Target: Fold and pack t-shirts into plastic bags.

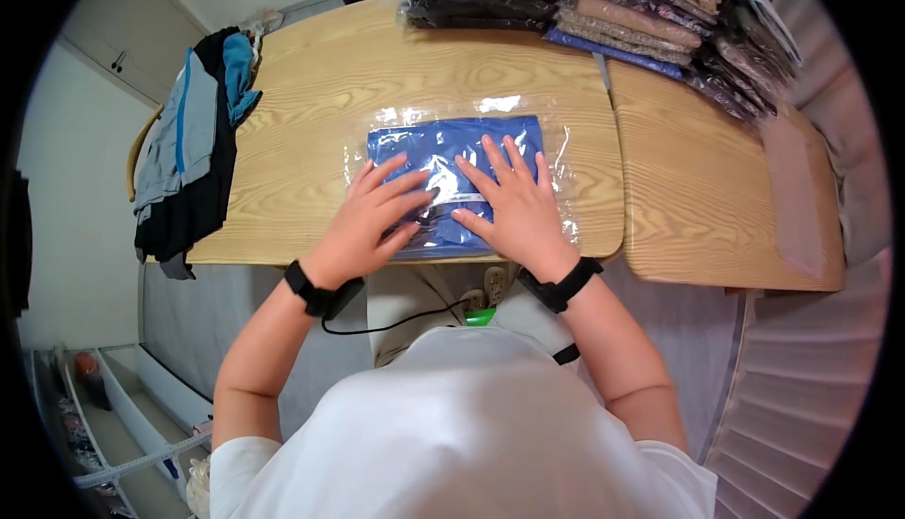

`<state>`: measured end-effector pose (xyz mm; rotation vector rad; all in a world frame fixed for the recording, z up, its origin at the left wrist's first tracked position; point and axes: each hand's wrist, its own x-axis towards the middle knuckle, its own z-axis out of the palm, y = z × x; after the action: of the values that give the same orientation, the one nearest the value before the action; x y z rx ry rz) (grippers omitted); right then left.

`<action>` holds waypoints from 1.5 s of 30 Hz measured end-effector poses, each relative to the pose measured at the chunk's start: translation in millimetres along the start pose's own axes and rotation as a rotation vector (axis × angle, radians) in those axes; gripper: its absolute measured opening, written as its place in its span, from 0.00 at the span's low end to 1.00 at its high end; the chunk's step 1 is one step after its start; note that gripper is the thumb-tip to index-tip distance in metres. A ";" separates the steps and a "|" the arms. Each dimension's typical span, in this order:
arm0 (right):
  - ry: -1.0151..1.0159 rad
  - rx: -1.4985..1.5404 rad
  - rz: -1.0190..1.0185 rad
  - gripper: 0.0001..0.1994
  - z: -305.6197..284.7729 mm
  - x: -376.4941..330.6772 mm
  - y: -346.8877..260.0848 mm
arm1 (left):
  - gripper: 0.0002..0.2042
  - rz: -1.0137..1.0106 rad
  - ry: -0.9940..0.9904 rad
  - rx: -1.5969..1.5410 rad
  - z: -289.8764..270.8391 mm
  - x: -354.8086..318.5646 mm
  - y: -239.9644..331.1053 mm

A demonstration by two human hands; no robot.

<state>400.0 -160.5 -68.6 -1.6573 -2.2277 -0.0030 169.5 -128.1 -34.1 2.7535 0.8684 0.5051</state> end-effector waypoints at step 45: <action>-0.101 0.996 0.025 0.13 -56.0 20.4 73.1 | 0.18 -0.384 0.309 -1.012 -51.4 -26.8 -46.8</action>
<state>478.8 -130.9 -26.0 -1.1063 -1.7558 1.0276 105.2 -101.2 -7.7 1.5814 0.8428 0.9668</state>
